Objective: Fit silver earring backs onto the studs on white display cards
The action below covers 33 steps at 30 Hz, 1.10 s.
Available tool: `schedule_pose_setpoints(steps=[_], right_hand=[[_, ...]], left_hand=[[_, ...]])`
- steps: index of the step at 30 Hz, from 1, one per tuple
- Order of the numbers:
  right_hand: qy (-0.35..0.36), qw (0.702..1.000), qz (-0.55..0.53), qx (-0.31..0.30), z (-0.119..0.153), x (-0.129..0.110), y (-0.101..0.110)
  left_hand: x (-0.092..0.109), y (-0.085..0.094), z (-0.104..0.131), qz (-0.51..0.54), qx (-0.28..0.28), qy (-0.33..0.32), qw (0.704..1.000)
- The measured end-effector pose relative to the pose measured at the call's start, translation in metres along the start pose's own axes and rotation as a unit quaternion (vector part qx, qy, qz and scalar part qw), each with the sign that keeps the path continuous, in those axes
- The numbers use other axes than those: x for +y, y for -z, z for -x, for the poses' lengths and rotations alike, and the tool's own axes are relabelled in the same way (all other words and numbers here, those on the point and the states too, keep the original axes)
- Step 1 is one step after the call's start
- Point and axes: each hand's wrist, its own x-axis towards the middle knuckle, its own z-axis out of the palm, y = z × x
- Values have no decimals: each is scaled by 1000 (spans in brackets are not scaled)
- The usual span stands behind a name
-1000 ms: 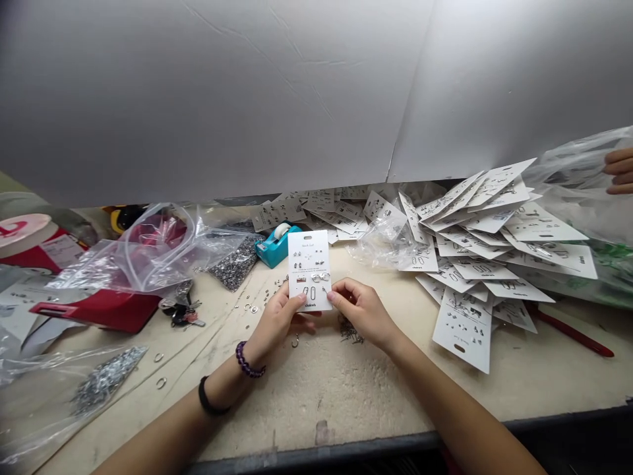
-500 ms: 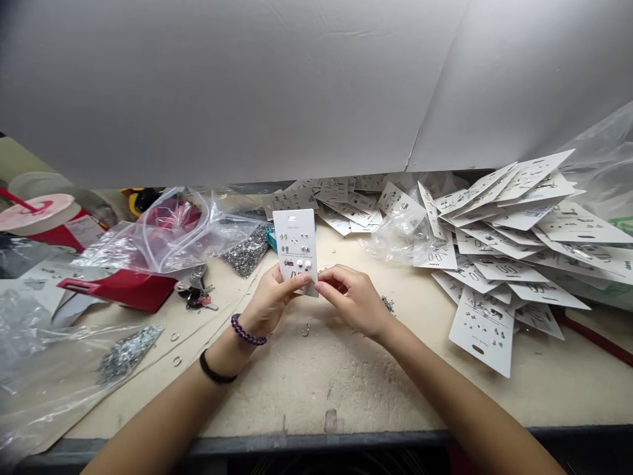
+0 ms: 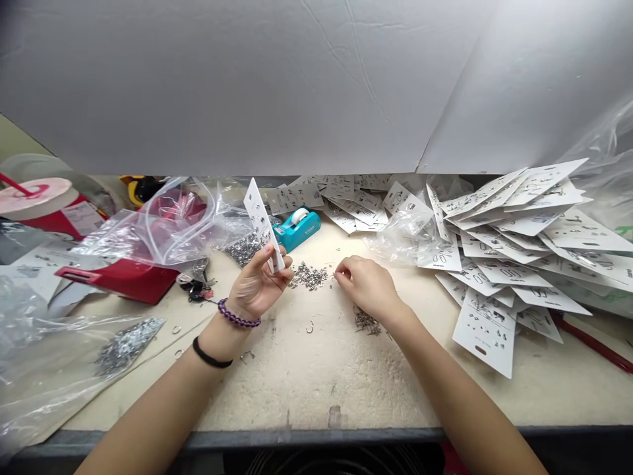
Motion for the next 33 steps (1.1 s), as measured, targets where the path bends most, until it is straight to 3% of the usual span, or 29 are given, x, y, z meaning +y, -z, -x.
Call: schedule_pose_setpoints(steps=[5,13,17,19,21,23,25,33], right_hand=[[-15,1000,17,-21,4,-5,-12],[-15,1000,19,-11,9,-16,-27],[-10,1000,-28,5,10,-14,-24],[-2,994,-111,17,11,-14,-19],[6,957,-286,51,13,-17,-13],[17,884,-460,83,18,-23,-9],[31,839,-536,87,24,-29,-11],[-4,806,-587,82,27,-34,-27]], left_hand=[[-4,-1,1,57,-24,52,997],[-15,-4,6,-16,-59,47,997],[-21,-5,10,-12,-87,69,994],[-26,-5,13,-2,-94,88,992],[-32,-5,16,5,-103,108,989],[-39,-6,18,5,-112,116,987],[-43,-7,20,-2,-106,118,987],[-45,-8,18,-17,-69,112,991]])
